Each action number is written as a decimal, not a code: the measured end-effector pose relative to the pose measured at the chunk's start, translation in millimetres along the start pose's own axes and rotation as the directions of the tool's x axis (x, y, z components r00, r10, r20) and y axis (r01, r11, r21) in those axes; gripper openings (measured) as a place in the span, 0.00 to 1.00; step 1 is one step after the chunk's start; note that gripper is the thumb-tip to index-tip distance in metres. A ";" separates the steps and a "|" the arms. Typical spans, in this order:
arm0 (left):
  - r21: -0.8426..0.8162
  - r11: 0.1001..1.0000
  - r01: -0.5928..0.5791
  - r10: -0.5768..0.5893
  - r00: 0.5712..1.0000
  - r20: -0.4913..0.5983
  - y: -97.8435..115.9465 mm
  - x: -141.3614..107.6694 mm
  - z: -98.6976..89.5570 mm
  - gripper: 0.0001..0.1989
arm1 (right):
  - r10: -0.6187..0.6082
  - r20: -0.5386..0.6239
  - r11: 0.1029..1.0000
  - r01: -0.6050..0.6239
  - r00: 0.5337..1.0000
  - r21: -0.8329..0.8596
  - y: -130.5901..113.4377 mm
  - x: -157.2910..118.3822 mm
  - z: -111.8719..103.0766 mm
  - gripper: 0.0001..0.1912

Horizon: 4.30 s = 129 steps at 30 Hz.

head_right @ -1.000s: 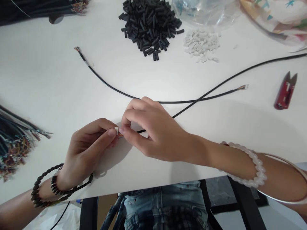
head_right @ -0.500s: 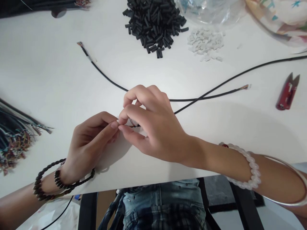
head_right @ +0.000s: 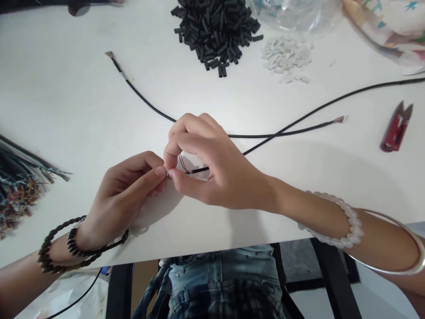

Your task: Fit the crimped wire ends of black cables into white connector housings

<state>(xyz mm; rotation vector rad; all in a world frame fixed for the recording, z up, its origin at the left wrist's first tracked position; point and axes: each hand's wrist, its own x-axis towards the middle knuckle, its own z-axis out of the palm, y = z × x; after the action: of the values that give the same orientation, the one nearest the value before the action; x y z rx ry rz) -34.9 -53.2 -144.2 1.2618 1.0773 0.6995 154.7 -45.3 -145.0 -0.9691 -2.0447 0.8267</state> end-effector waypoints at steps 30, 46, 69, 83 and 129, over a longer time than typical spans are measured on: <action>0.115 0.984 -0.139 0.144 0.989 -0.038 -12.3 1.0 -7.5 0.07 | 0.305 0.256 0.923 -0.351 0.917 0.158 -1.8 4.4 -14.2 0.10; 0.070 0.987 -0.145 0.148 0.989 -0.028 -14.4 3.3 -9.2 0.06 | 0.322 0.240 0.920 -0.362 0.916 0.148 3.2 3.9 -16.9 0.09; 0.072 0.990 -0.124 0.127 0.991 -0.042 -7.9 5.7 -3.0 0.09 | -0.112 0.009 0.993 0.112 0.994 -0.024 2.0 5.3 -2.0 0.07; 0.078 0.990 -0.115 0.118 0.992 -0.034 -3.8 5.5 -0.9 0.08 | -0.169 0.025 0.984 0.170 0.985 -0.060 5.6 7.5 1.7 0.08; -0.009 1.000 0.021 -0.021 1.000 0.023 2.2 2.0 -1.5 0.12 | -0.361 -0.088 0.757 0.237 0.928 -0.610 12.2 0.3 13.9 0.10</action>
<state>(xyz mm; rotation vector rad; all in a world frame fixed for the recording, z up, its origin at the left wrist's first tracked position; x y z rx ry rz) -35.3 -50.4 -142.5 1.2460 1.0659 0.6717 147.8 -42.1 -161.9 -0.9487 -2.2340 -0.1096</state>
